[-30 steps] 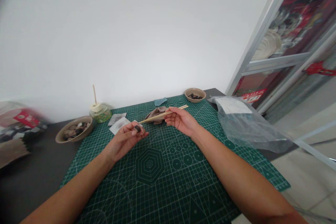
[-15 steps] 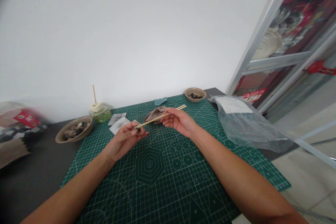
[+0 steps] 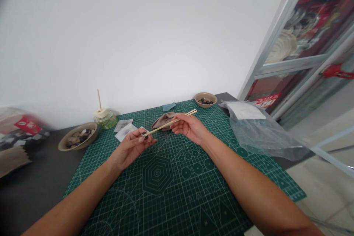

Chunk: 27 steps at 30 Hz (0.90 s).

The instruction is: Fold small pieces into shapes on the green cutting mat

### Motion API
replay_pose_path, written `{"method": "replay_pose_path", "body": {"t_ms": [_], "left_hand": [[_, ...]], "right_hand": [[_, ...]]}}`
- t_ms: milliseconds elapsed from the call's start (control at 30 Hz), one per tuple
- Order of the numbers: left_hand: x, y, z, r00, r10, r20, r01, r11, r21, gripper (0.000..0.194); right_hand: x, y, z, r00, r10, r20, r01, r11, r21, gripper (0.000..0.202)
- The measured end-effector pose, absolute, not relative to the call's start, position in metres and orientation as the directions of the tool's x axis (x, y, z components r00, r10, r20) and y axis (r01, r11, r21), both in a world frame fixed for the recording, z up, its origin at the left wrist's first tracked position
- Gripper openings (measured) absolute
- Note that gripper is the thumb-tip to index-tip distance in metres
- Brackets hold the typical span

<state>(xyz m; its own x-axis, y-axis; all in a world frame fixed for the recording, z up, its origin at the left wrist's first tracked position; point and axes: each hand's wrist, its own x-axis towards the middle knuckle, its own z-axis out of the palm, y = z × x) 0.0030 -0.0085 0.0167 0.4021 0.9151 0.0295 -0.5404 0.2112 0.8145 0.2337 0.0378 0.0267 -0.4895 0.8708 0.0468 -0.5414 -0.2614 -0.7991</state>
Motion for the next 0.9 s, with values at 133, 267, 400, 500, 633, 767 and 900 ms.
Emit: {"method": "replay_pose_path", "body": {"t_ms": [133,267,400,500,633,767,900], "left_hand": [[0.0039,-0.0089,0.0180,0.403,0.914,0.037,-0.540,0.205,0.816,0.019],[0.0044,-0.0092,0.0181,0.411,0.911,0.029,-0.528,0.212,0.822,0.020],[0.0041,-0.0097,0.0179,0.410,0.911,0.028,-0.533,0.215,0.819,0.020],[0.0037,-0.0099,0.0184,0.411,0.911,0.016,-0.535,0.227,0.814,0.020],[0.0038,-0.0099,0.0192,0.413,0.911,0.025,-0.531,0.218,0.819,0.019],[0.0043,-0.0101,0.0192,0.422,0.906,0.021,-0.527,0.226,0.819,0.020],[0.0039,-0.0101,0.0189,0.417,0.909,0.031,-0.536,0.217,0.816,0.018]], "right_hand": [[0.2336,0.0376,0.0268,-0.474,0.880,0.025,-0.541,-0.269,-0.797,0.017],[0.2335,0.0369,0.0264,-0.492,0.869,0.043,-0.538,-0.265,-0.800,0.019],[0.2328,0.0368,0.0267,-0.486,0.873,0.039,-0.532,-0.260,-0.806,0.018],[0.2324,0.0366,0.0273,-0.490,0.871,0.038,-0.521,-0.258,-0.814,0.019],[0.2322,0.0358,0.0279,-0.463,0.886,0.031,-0.536,-0.253,-0.805,0.018],[0.2330,0.0371,0.0273,-0.482,0.876,0.024,-0.514,-0.260,-0.817,0.019],[0.2350,0.0394,0.0273,-0.462,0.887,0.019,-0.542,-0.265,-0.798,0.017]]}}
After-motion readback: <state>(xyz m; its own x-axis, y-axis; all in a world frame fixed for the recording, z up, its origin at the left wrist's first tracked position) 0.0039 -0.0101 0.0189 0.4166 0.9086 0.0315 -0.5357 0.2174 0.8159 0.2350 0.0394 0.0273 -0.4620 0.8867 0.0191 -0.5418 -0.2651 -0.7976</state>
